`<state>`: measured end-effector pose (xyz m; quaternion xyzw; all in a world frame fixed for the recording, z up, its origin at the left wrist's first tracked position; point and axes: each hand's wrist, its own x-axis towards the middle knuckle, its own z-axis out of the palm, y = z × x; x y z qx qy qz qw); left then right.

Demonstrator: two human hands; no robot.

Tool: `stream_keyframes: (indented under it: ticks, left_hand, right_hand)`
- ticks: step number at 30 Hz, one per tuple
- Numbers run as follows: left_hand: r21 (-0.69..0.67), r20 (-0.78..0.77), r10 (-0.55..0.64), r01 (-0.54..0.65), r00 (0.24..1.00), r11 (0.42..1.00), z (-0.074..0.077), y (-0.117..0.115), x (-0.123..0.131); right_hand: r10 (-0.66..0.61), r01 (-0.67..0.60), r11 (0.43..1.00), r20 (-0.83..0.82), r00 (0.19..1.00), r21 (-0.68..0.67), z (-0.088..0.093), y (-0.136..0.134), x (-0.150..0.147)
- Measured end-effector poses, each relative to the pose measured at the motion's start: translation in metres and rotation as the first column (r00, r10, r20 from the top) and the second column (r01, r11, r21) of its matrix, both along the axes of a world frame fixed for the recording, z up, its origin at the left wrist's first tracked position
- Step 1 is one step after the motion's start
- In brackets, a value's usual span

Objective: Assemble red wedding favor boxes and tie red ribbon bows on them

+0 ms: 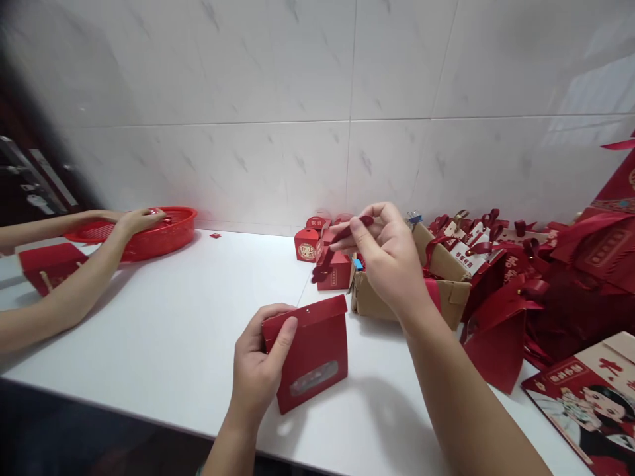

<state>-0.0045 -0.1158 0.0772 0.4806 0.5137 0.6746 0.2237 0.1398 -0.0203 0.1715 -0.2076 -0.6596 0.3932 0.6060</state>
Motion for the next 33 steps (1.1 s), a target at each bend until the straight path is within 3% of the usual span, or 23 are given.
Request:
stream_keyframes:
  ticks: [6, 12, 16, 25, 33]
  left_hand:
    - [0.181, -0.046, 0.049, -0.040, 0.998, 0.983, 0.005, -0.012, -0.007]
    - [0.219, 0.084, 0.091, -0.107, 0.992, 0.970, 0.011, -0.023, -0.014]
    - [0.183, 0.058, 0.118, -0.127, 0.991, 0.975, 0.011, -0.026, -0.019]
    - [0.289, 0.020, 0.081, -0.083, 0.997, 0.954, 0.026, -0.037, -0.017]
    - [0.298, 0.005, 0.136, -0.131, 0.991, 0.946, 0.024, -0.035, -0.017]
  right_hand:
    - [0.220, -0.219, 0.975, 0.031, 0.975, -0.021, -0.003, -0.037, -0.019]
    - [0.276, -0.275, 0.961, 0.029, 0.961, -0.031, -0.006, -0.061, -0.021]
    - [0.314, -0.312, 0.949, 0.035, 0.949, -0.045, -0.005, -0.071, -0.019]
    - [0.316, -0.315, 0.946, 0.003, 0.949, -0.079, -0.002, -0.071, -0.013]
    - [0.350, -0.350, 0.933, -0.007, 0.937, -0.079, -0.001, -0.065, -0.013]
